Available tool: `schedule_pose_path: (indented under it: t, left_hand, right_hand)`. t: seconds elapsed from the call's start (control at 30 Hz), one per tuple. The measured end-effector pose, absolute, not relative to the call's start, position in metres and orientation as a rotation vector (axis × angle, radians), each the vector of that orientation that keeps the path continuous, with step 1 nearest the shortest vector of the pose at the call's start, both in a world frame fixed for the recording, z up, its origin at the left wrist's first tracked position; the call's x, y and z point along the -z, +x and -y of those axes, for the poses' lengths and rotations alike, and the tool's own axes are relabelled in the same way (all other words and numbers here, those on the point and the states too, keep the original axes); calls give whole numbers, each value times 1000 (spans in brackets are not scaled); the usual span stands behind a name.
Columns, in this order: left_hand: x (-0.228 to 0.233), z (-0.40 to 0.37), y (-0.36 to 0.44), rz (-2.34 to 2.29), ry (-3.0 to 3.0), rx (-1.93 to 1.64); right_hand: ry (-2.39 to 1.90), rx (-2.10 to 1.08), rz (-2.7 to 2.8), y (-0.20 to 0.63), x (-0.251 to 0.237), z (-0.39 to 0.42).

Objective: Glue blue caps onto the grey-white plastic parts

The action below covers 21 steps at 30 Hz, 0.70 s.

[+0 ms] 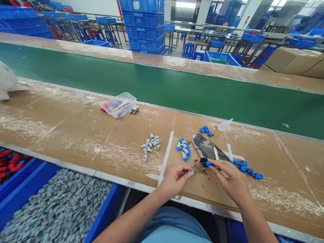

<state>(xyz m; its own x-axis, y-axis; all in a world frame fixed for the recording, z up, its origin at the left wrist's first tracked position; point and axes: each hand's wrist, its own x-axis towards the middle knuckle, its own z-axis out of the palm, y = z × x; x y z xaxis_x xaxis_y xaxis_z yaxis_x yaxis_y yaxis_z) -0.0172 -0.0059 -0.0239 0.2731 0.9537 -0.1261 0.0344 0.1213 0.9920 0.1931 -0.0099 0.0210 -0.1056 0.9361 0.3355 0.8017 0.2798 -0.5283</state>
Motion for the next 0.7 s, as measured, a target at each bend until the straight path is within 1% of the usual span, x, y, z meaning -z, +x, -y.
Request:
schedule_pose_path:
  t: [0.1,0.17,0.33,0.4,0.53,0.7]
  left_hand:
    - [22,6,-18,-1069,1258,-913]
    - [20,6,-18,-1059,1245,-920]
    - [20,9,-15,-992,1102,-951]
    - [22,10,-13,-961,1046,-958]
    - [23,12,-12,-918,998,-959]
    - [22,12,-12,-888,1000,-945]
  right_hand:
    - [-1571,-326,1885,192,-20,10]
    - [-1591,-416,1764,192,-19,10]
    - [-1570,-919,1327,187,-20,11]
    - [-1533,-1038,1269,183,-21,14]
    - [-1487,-1078,1386,172,-19,24]
    - [-1544,-884,1635,161,-16,32]
